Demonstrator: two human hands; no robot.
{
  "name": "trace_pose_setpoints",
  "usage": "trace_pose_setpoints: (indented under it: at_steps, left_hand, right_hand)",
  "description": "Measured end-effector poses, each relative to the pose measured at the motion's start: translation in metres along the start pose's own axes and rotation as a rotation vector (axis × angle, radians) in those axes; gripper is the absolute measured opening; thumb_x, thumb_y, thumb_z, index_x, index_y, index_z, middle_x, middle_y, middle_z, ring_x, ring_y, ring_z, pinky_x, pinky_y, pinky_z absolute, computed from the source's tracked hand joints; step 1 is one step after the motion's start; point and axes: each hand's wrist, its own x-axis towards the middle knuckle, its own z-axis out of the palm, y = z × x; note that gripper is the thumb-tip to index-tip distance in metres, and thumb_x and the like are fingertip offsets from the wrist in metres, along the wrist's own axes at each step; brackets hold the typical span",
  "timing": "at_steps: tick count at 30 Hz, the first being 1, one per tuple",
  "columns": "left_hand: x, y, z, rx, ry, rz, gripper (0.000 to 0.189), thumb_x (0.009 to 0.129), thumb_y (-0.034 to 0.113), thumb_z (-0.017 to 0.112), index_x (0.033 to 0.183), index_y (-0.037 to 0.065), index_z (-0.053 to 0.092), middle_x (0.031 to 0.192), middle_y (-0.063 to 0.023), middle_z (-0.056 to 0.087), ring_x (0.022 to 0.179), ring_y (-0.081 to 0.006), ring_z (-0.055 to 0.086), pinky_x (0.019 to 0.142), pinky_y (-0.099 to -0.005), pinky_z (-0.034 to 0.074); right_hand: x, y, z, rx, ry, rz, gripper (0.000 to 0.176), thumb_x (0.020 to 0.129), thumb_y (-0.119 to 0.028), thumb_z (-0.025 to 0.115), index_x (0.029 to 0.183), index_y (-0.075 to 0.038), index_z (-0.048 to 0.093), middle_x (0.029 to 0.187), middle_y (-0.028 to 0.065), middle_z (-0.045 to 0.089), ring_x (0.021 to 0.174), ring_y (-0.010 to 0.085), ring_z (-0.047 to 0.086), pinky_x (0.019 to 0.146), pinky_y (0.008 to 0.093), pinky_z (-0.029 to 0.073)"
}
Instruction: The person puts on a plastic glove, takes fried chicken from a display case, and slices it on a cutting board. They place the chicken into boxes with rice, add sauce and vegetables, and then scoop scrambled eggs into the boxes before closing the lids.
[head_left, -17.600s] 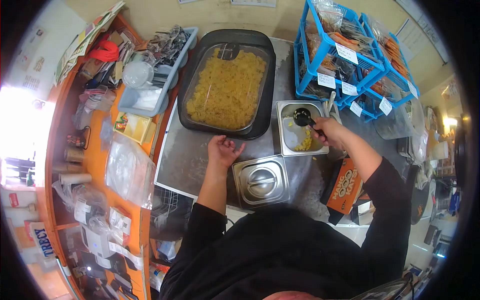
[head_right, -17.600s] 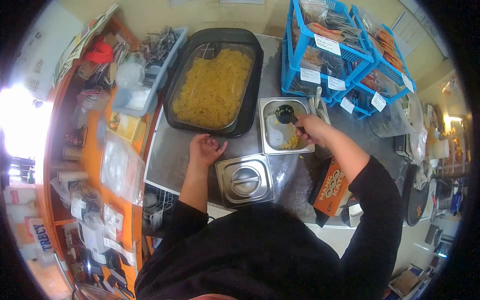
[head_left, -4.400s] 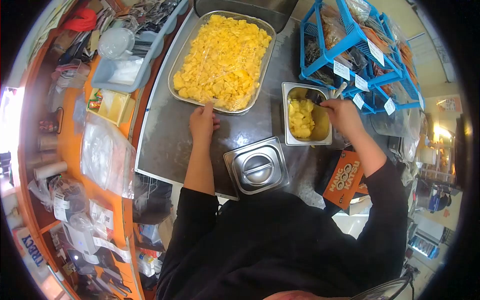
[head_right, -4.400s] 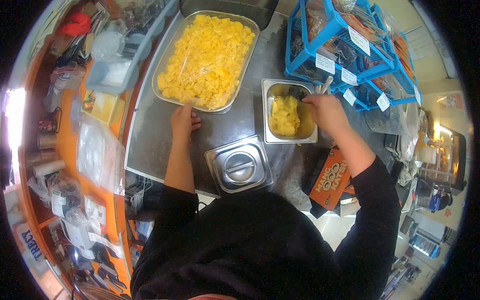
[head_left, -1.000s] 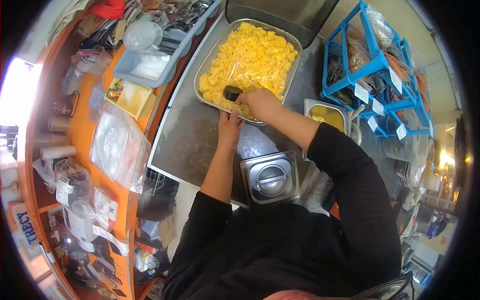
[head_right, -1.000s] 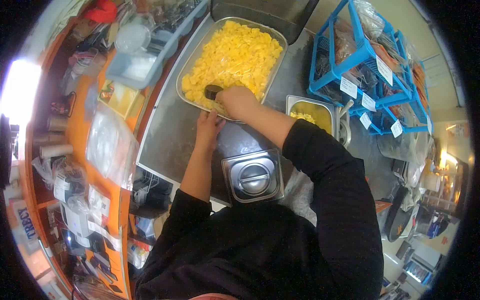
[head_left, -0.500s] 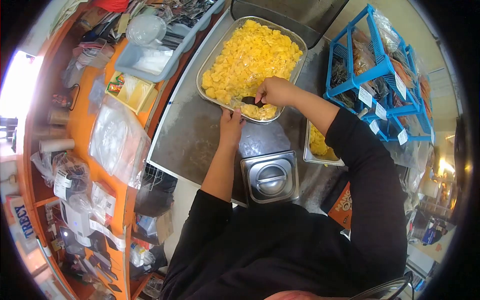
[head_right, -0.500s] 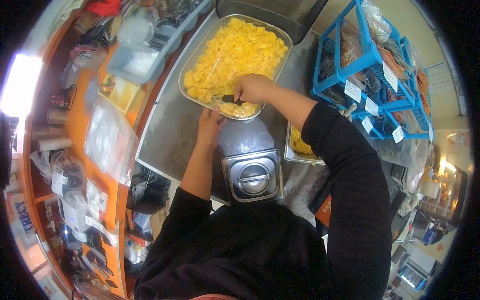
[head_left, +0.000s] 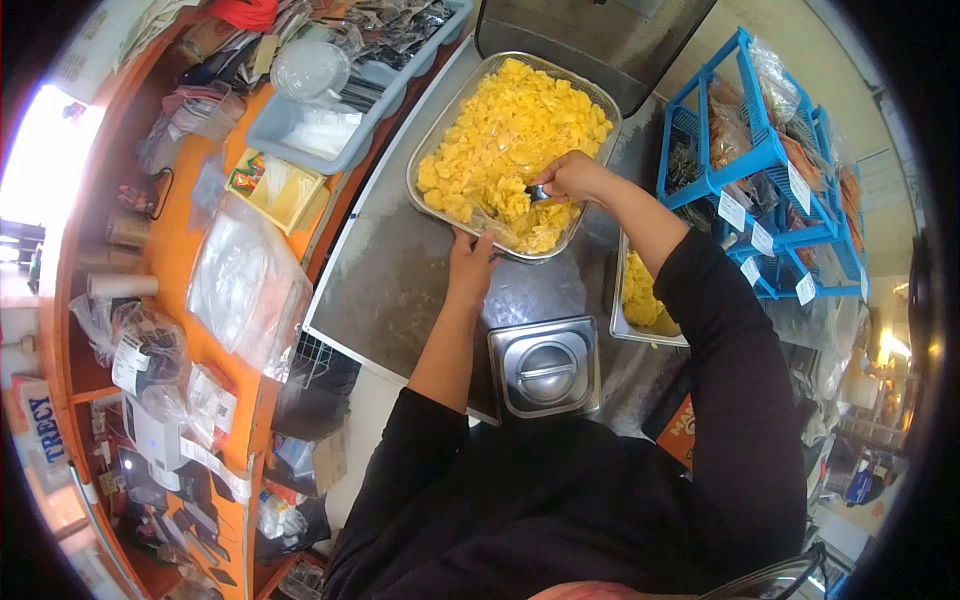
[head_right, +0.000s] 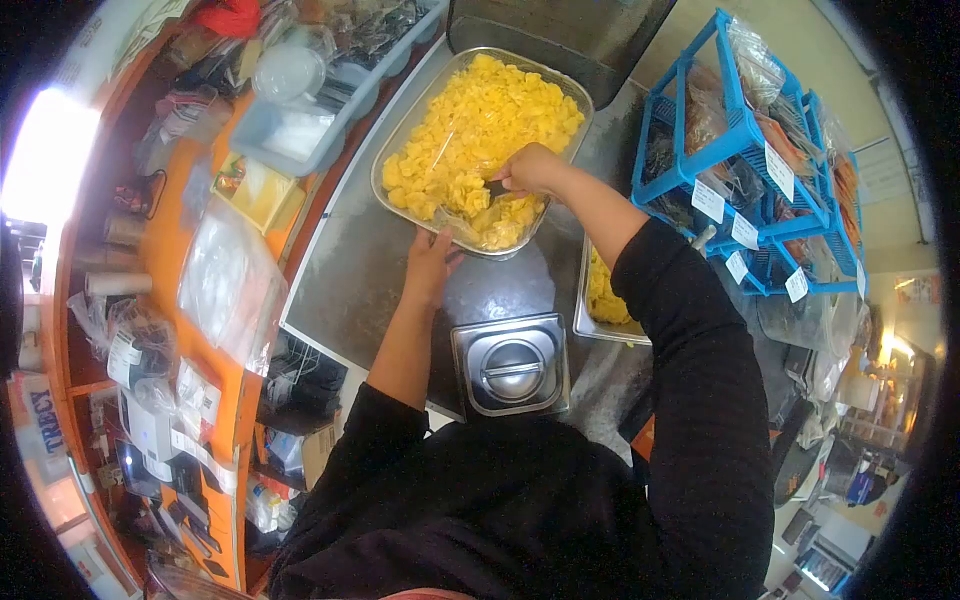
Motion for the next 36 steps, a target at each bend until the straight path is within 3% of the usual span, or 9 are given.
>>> trace_pose_setpoints:
  at_steps: [7,13,16,19,23,26,29,32,36]
  left_hand:
    - [0.000,0.002,-0.001,0.047,-0.001,0.006,0.048,0.096,0.021,0.052,0.140,0.014,0.034,0.125,-0.0071,0.048,0.105,-0.0216,0.052,0.090,-0.0391,0.045]
    - [0.005,-0.004,-0.003,0.043,0.009,-0.008,0.046,0.096,0.020,0.052,0.139,0.012,0.036,0.124,-0.0082,0.050,0.105,-0.0223,0.053,0.090,-0.0408,0.046]
    - [0.006,-0.008,-0.003,0.022,0.024,0.022,0.044,0.096,0.021,0.052,0.138,0.013,0.038,0.123,-0.0081,0.052,0.106,-0.0220,0.055,0.091,-0.0410,0.045]
    - [0.012,-0.014,-0.006,0.001,0.006,0.026,0.043,0.097,0.020,0.051,0.137,0.013,0.039,0.124,-0.0075,0.053,0.106,-0.0212,0.056,0.090,-0.0400,0.045]
    - [0.007,-0.009,-0.004,0.056,0.023,0.016,0.047,0.096,0.022,0.052,0.138,0.007,0.036,0.124,-0.0091,0.054,0.104,-0.0213,0.057,0.090,-0.0398,0.044]
    - [0.022,-0.038,-0.013,0.381,0.316,0.373,0.056,0.093,0.020,0.057,0.139,0.002,0.031,0.127,-0.0152,0.049,0.111,-0.0287,0.050,0.098,-0.0424,0.038]
    - [-0.019,0.002,0.013,0.585,0.551,0.736,0.061,0.089,0.020,0.062,0.138,-0.002,0.033,0.127,-0.0198,0.048,0.113,-0.0325,0.047,0.101,-0.0438,0.035]
    - [-0.009,0.033,0.005,1.094,0.435,1.058,0.050,0.084,0.020,0.065,0.129,0.004,0.050,0.124,-0.0160,0.053,0.112,-0.0330,0.047,0.098,-0.0457,0.035]
    - [0.013,0.068,0.013,1.438,0.289,1.097,0.031,0.080,0.020,0.068,0.109,0.012,0.068,0.111,-0.0057,0.062,0.112,-0.0312,0.049,0.097,-0.0456,0.036]
  right_hand:
    - [-0.055,0.001,-0.037,0.092,0.055,-0.051,0.019,0.080,0.001,0.064,0.098,0.000,0.071,0.077,0.0028,0.066,0.063,0.0102,0.055,0.060,0.0257,0.045]
    - [-0.162,0.039,-0.087,0.126,0.153,0.095,0.021,0.077,0.000,0.065,0.097,0.000,0.070,0.085,0.0060,0.069,0.070,0.0136,0.061,0.066,0.0299,0.048]
    - [-0.210,0.068,-0.078,-0.102,0.324,-0.028,0.022,0.076,0.002,0.060,0.096,0.000,0.068,0.082,0.0058,0.067,0.073,0.0159,0.062,0.067,0.0296,0.049]
    - [-0.236,0.115,-0.034,-0.936,0.428,-0.165,0.029,0.073,0.002,0.062,0.100,-0.007,0.069,0.086,0.0106,0.069,0.076,0.0168,0.065,0.070,0.0287,0.051]
    - [-0.241,0.109,-0.024,-0.756,0.548,-0.181,0.029,0.076,0.002,0.062,0.103,-0.005,0.069,0.085,0.0097,0.069,0.072,0.0148,0.064,0.067,0.0294,0.051]
    - [-0.226,0.088,-0.039,-0.036,0.554,0.048,0.023,0.081,0.001,0.062,0.103,0.000,0.068,0.079,0.0053,0.068,0.068,0.0114,0.063,0.063,0.0260,0.051]
    - [-0.204,0.044,-0.046,0.275,0.516,0.021,0.022,0.080,-0.004,0.063,0.100,-0.001,0.069,0.079,0.0086,0.069,0.067,0.0158,0.067,0.065,0.0286,0.052]
    - [-0.172,0.010,-0.033,0.034,0.407,-0.088,0.025,0.078,-0.006,0.063,0.102,-0.004,0.070,0.080,0.0115,0.070,0.069,0.0204,0.068,0.066,0.0308,0.052]
    - [-0.125,-0.017,0.012,-0.514,0.426,-0.340,0.026,0.076,-0.012,0.063,0.100,-0.015,0.072,0.078,0.0159,0.067,0.072,0.0321,0.066,0.067,0.0396,0.053]
